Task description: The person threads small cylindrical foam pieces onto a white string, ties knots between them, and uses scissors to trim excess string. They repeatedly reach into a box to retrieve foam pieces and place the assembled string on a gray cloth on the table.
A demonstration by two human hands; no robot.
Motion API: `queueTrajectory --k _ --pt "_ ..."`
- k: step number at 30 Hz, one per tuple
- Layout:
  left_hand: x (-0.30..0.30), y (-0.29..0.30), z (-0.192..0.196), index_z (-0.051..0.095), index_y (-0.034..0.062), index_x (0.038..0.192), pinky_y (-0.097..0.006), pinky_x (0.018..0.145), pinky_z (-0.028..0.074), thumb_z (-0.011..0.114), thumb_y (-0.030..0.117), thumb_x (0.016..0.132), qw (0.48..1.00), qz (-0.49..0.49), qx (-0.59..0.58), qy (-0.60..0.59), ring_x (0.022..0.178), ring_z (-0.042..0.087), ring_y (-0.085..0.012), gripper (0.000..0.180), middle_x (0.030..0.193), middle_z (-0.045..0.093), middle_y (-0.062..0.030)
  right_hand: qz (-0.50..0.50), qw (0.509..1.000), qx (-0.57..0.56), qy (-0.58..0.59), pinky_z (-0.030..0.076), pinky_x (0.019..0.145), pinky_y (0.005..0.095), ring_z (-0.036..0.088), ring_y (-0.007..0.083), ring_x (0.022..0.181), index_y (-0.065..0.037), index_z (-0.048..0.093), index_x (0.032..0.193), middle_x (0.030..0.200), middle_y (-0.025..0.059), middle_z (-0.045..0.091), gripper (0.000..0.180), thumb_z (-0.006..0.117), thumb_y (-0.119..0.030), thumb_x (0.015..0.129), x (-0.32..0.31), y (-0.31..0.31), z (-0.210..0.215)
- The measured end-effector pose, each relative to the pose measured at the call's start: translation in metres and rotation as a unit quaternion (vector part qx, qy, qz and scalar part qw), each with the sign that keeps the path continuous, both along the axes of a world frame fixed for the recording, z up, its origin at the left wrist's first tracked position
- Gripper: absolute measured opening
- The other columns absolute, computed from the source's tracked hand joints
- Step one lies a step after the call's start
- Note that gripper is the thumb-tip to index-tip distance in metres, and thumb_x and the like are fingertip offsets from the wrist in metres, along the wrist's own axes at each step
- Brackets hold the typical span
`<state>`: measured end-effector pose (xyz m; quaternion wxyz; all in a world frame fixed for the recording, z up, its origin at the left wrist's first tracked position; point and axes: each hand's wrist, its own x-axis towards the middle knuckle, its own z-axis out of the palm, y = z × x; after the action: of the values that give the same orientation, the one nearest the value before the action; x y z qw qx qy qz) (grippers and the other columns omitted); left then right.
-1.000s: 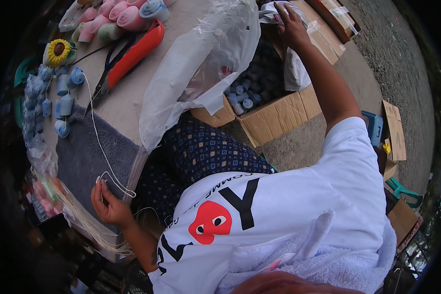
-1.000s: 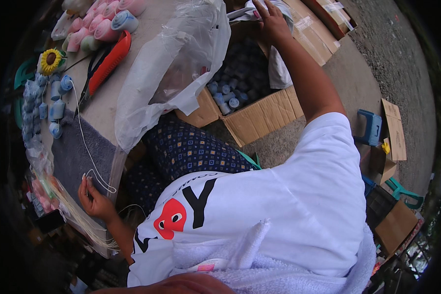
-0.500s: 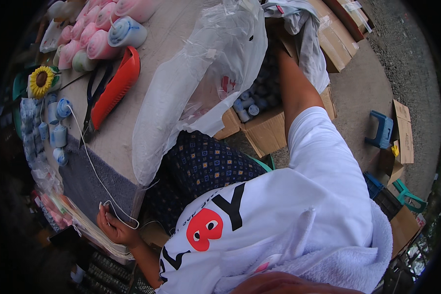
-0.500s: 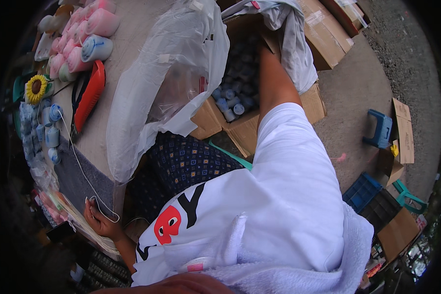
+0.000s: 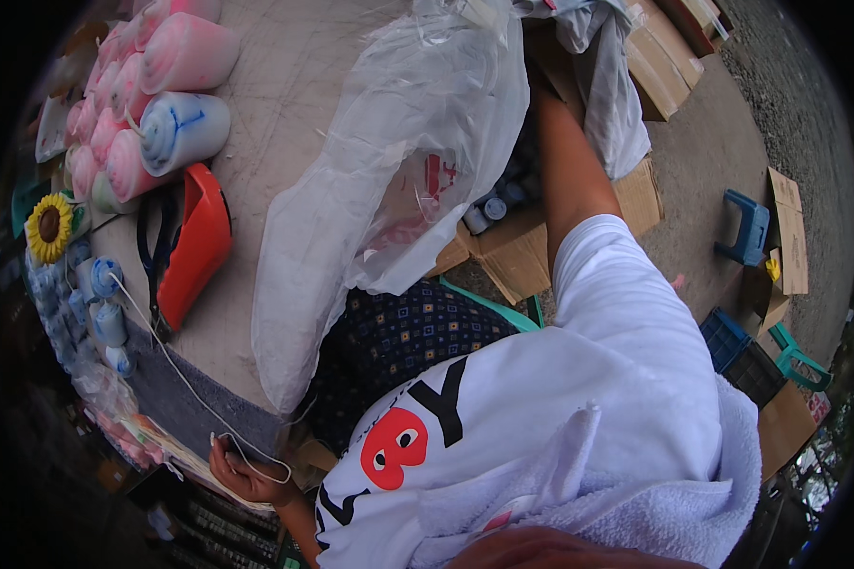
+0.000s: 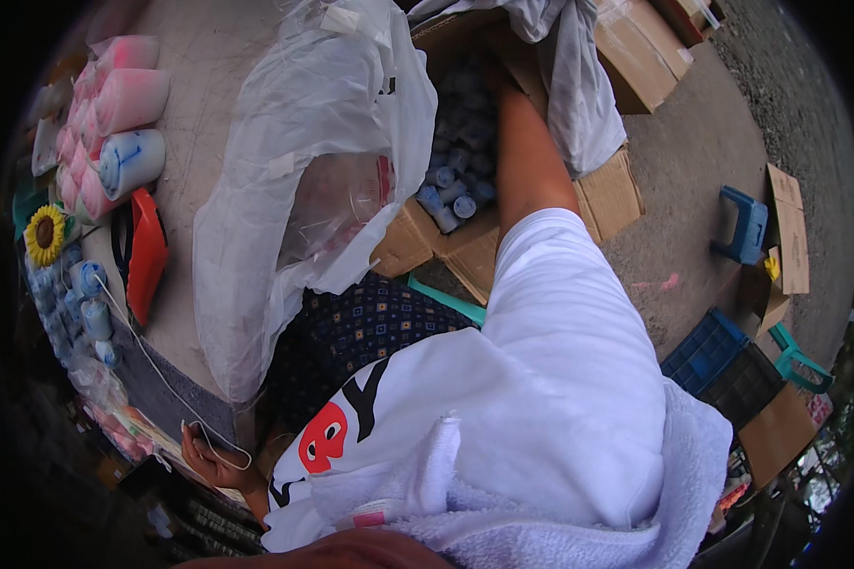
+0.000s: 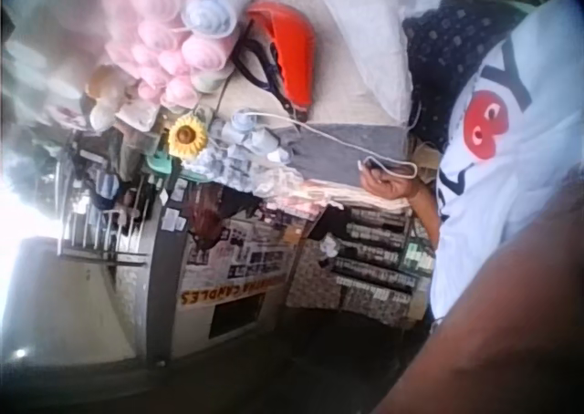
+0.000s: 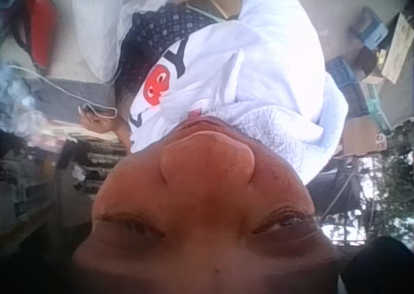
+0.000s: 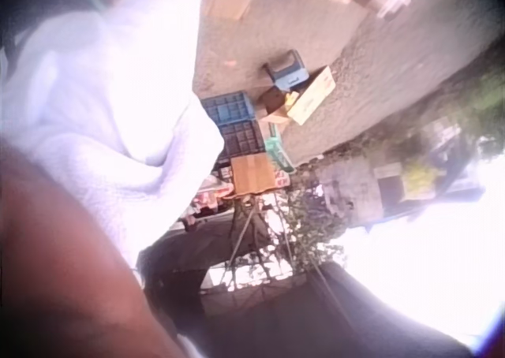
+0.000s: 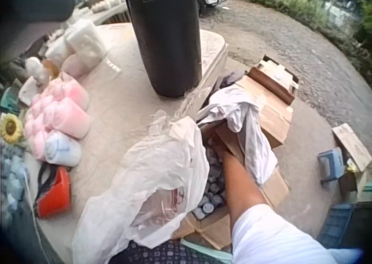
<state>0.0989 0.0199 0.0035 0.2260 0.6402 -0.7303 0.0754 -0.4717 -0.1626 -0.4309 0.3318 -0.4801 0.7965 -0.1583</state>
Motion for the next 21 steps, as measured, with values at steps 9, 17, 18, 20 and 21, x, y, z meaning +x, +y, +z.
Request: queueTrajectory --k 9,17,18,20,21 --pt "0.003 0.003 -0.004 0.054 -0.0090 0.116 -0.033 0.085 0.052 0.037 0.004 0.099 1.000 -0.010 -0.008 0.029 0.094 0.061 -0.0236 0.027 0.112 0.055 -0.0184 -0.076 0.996 -0.042 -0.007 0.043 0.095 0.0376 0.054 0.0377 0.110 -0.001 0.050 0.129 0.121 0.0245 0.056 0.044 0.051 -0.016 0.087 0.018 0.073 0.079" --pt "0.010 0.001 -0.008 0.054 -0.0100 0.116 -0.032 0.087 0.053 0.038 0.000 0.098 0.998 -0.042 -0.020 0.038 0.095 0.062 -0.0235 0.026 0.112 0.056 -0.0183 -0.072 0.956 -0.162 0.232 0.042 0.095 0.0419 0.055 0.0364 0.110 0.000 0.050 0.124 0.118 0.0233 0.057 0.040 0.047 -0.020 0.089 -0.070 0.175 0.077" --pt "0.011 0.000 -0.007 0.054 -0.0100 0.116 -0.032 0.087 0.053 0.038 0.000 0.098 0.998 -0.045 -0.022 0.035 0.096 0.062 -0.0235 0.026 0.112 0.056 -0.0183 -0.056 0.965 -0.120 0.227 0.042 0.095 0.0419 0.055 0.0364 0.109 0.000 0.050 0.124 0.118 0.0231 0.057 0.040 0.048 -0.020 0.089 -0.066 0.173 0.083" --pt "0.011 0.000 -0.007 0.054 -0.0101 0.115 -0.032 0.087 0.053 0.038 0.000 0.098 0.998 -0.046 -0.023 0.041 0.096 0.062 -0.0233 0.026 0.111 0.056 -0.0182 -0.012 0.974 -0.034 0.223 0.042 0.094 0.0418 0.055 0.0364 0.109 -0.001 0.050 0.125 0.117 0.0228 0.058 0.041 0.049 -0.020 0.088 -0.057 0.161 0.085" --pt "0.010 -0.001 -0.007 0.054 -0.0102 0.115 -0.032 0.087 0.053 0.038 0.001 0.098 0.998 -0.046 -0.022 0.049 0.096 0.062 -0.0232 0.026 0.111 0.056 -0.0180 0.004 0.975 0.002 0.221 0.043 0.094 0.0418 0.055 0.0364 0.108 -0.001 0.049 0.125 0.116 0.0226 0.058 0.042 0.050 -0.020 0.088 -0.052 0.157 0.084"
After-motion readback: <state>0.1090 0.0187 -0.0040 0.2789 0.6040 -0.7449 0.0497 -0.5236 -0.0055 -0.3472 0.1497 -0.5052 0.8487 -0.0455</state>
